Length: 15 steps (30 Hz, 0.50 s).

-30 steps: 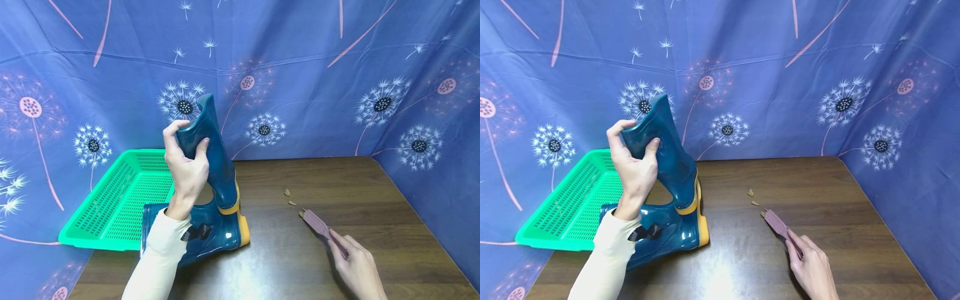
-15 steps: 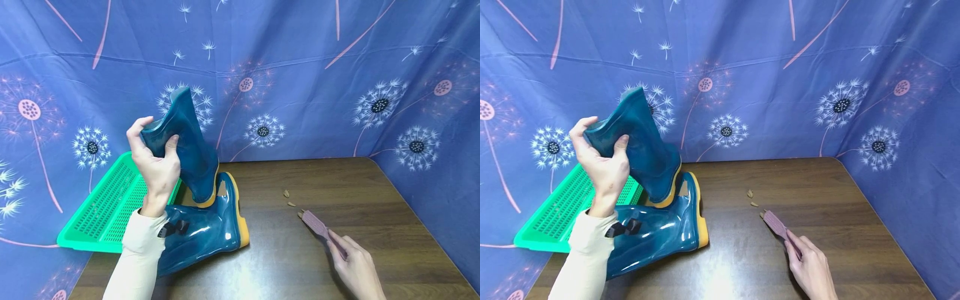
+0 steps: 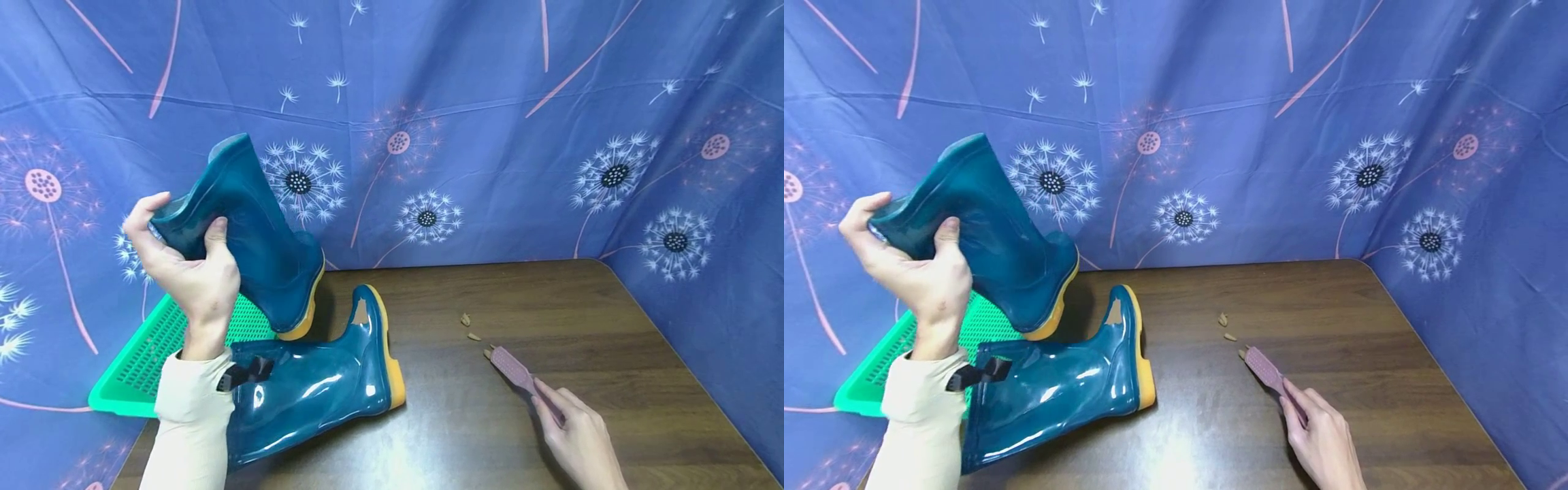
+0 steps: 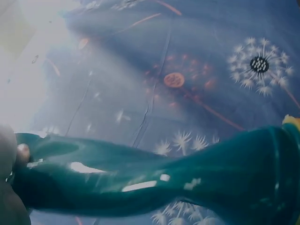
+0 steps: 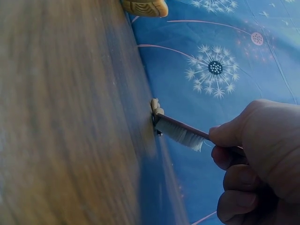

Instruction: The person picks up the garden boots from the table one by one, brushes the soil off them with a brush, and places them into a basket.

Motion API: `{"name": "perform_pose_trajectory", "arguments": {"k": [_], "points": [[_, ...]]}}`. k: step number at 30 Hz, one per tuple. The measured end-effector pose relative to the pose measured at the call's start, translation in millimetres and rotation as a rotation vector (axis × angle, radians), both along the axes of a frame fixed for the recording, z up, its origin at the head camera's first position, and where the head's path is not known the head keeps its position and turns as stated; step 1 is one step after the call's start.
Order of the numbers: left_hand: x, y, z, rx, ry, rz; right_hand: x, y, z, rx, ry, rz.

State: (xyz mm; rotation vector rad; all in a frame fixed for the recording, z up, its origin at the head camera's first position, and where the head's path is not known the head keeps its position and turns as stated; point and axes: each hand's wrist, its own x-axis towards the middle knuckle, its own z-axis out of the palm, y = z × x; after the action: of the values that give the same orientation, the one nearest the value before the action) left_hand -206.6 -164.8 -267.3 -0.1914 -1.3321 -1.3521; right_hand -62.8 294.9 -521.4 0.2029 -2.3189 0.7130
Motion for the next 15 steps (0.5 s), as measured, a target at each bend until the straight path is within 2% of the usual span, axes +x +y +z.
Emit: {"name": "perform_pose_trajectory", "arguments": {"k": [4,7,15], "points": [[2.4,-15,5.8,0.06,0.015,0.055,0.6,1,-1.2,-0.001,-0.008,-0.006],[4.2,-26,6.6,0.065,0.004,0.098,0.7,2,-1.8,0.004,-0.016,-0.015],[0.6,-55,-0.7,0.047,-0.008,0.139,2.1,2,-3.1,0.012,-0.028,-0.031]]}}
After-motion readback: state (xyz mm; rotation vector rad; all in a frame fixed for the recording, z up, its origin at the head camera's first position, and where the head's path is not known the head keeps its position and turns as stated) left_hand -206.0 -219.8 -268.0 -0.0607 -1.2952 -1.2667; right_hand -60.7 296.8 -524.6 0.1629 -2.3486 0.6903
